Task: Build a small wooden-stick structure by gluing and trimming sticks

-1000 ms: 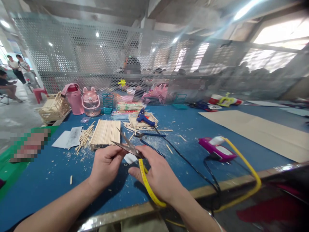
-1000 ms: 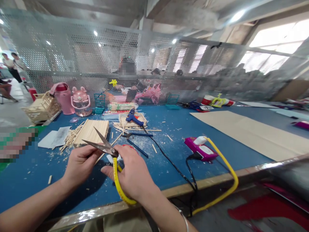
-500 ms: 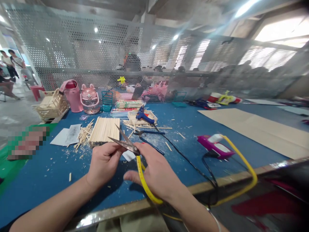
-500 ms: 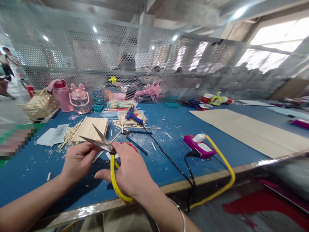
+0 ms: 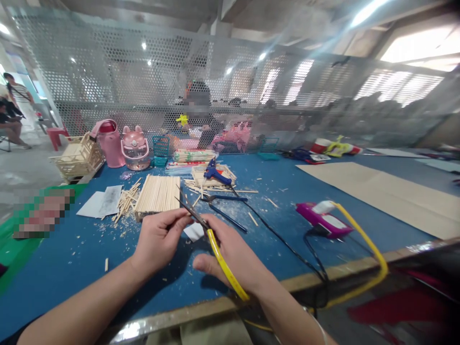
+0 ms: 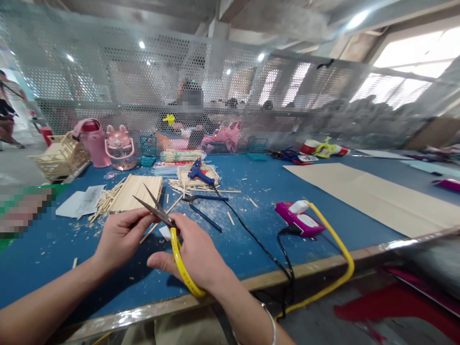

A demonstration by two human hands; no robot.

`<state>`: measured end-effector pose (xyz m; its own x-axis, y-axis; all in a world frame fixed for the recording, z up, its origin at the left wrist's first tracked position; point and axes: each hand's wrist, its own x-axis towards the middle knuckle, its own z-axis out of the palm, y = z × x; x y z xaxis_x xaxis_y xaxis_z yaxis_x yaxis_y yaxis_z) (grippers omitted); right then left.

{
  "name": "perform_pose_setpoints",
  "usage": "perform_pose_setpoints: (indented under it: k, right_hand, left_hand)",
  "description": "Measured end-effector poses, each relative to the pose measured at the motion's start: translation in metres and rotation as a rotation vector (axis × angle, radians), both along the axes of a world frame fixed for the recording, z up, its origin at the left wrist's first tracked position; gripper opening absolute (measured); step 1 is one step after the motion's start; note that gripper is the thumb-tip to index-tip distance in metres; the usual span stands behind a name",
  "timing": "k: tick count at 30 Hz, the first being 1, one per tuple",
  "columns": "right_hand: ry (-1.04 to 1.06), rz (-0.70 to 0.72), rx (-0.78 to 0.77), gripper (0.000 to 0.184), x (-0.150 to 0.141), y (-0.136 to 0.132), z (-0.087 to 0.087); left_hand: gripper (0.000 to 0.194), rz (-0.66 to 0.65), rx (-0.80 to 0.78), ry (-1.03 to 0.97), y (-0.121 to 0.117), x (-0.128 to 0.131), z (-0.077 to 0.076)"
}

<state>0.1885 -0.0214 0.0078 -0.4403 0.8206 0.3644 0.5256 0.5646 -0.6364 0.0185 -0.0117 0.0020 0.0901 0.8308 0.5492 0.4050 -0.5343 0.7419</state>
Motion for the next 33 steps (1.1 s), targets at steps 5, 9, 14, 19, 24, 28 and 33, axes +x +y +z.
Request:
perform_pose_setpoints:
  k: [5,9,14,19,24,28,33]
  right_hand:
    - [-0.021,-0.021,0.057,0.074,0.001,-0.002,0.001]
    - [-0.055,-0.052,0.091,0.075,0.001,-0.004,0.002]
    - [-0.053,-0.054,0.124,0.070,0.002,-0.008,0.002]
    - [-0.070,-0.093,0.119,0.067,-0.002,-0.007,0.004]
    - [-0.114,-0.132,0.116,0.050,-0.005,-0.006,0.003]
    - [-0.085,-0.093,0.073,0.054,-0.004,-0.008,-0.001]
    - [-0.059,-0.082,0.105,0.064,-0.007,-0.010,-0.003]
  left_hand:
    - [0.022,0.012,0.074,0.054,0.001,-0.002,-0.002]
    - [0.020,0.029,0.118,0.077,0.000,-0.003,-0.003]
    - [0.019,0.023,0.168,0.096,-0.002,-0.003,-0.003]
    - [0.021,0.037,0.152,0.118,-0.003,-0.004,-0.003]
    - [0.020,0.077,0.127,0.099,-0.003,-0.003,-0.004]
    - [0.021,0.090,0.114,0.088,-0.003,-0.002,-0.003]
    - [0.022,0.055,0.083,0.061,-0.003,-0.001,-0.003]
